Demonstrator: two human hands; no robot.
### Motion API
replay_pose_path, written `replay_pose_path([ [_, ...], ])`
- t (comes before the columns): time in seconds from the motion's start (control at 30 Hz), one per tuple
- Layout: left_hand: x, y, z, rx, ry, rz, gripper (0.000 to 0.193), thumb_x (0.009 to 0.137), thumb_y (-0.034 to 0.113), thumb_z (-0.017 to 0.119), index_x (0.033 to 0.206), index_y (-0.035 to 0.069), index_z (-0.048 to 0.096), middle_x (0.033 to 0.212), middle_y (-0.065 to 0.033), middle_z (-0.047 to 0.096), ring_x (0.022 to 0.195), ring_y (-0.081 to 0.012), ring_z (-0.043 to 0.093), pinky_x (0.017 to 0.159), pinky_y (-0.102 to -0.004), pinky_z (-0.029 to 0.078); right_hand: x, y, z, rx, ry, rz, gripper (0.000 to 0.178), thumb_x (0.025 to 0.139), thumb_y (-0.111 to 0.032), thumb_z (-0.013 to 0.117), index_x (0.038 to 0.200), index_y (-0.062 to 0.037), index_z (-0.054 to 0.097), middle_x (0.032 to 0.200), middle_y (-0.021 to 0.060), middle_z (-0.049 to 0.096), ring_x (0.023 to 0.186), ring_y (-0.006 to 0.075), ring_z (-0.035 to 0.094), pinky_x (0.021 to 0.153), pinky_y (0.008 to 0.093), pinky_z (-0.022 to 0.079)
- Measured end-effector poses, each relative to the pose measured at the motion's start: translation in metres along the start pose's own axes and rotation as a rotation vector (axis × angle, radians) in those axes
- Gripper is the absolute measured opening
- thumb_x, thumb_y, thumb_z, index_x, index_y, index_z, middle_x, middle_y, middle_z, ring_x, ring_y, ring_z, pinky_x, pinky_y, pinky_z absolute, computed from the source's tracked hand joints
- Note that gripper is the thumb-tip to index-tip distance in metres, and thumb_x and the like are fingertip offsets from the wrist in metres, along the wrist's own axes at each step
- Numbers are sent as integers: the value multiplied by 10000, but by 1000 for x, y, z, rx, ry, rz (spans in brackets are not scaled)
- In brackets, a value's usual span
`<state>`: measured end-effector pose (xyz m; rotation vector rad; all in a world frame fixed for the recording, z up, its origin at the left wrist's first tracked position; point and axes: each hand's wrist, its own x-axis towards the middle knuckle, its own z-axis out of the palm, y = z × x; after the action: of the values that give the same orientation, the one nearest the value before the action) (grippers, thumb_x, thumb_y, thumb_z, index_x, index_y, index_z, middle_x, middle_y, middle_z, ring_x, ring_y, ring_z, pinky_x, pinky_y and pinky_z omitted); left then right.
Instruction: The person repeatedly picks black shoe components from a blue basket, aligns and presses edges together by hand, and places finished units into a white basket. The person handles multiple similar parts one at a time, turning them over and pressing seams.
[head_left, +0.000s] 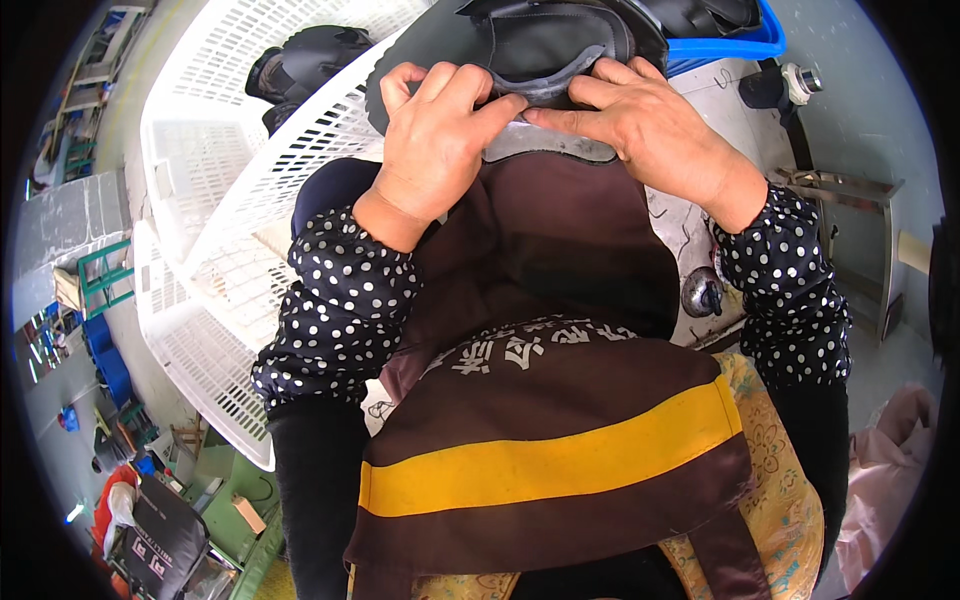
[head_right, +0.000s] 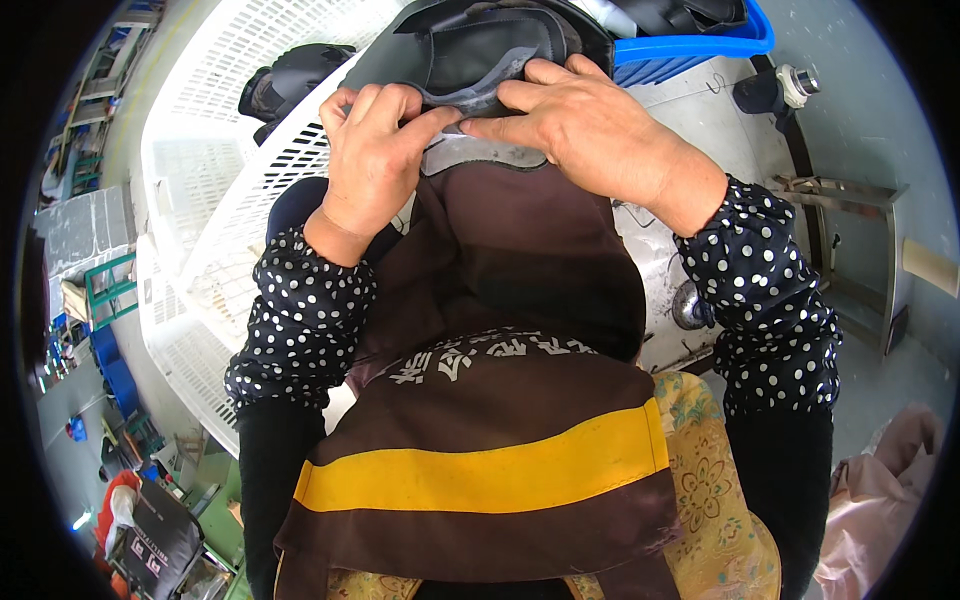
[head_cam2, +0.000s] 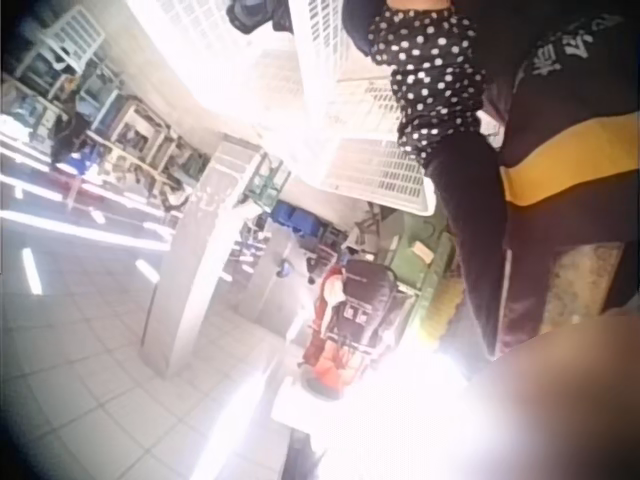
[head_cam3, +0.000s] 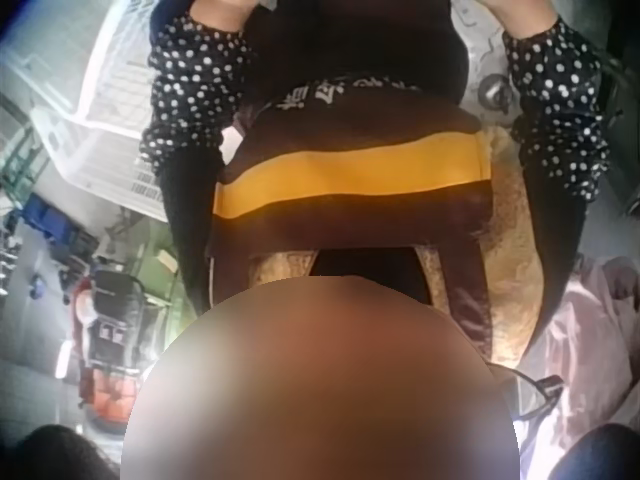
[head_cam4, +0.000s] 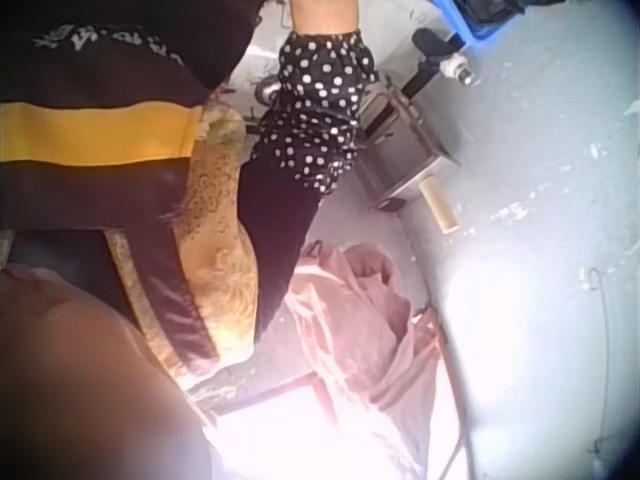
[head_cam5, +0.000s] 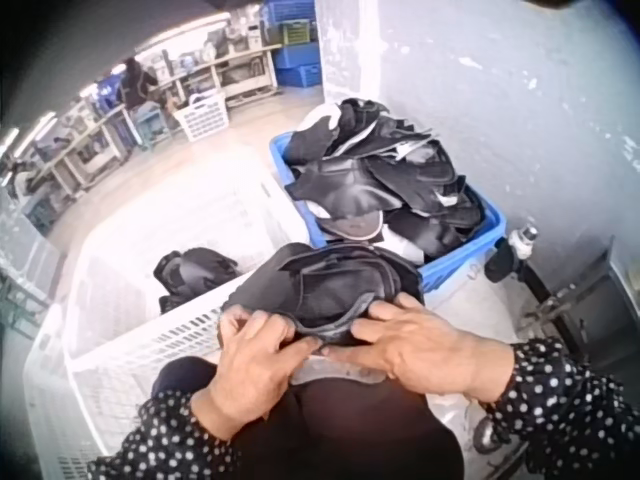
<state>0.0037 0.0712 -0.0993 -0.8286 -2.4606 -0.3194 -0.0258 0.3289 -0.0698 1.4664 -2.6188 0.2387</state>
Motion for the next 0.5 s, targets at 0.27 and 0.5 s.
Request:
replay_pose_path([
  [0.27, 5, -7, 3, 154, 16, 154, 217, 758, 149, 729, 960, 201, 789, 875, 68, 529, 903, -133, 572, 946, -469, 377, 1, 1, 4, 32, 44, -7, 716, 718, 63, 667, 1367, -235, 716, 1054, -20, 625, 1021, 225, 569, 876, 356, 442],
  [0.5, 8, -11, 8, 95, 44, 137, 163, 746, 149, 734, 894, 186, 792, 854, 71, 523, 902, -128, 569, 928, -443, 361, 1, 2, 4, 1, 4, 40, 563, 850, -40, 654, 1349, -291, 730, 1065, -76, 637, 1053, 170, 583, 903, 345, 461],
])
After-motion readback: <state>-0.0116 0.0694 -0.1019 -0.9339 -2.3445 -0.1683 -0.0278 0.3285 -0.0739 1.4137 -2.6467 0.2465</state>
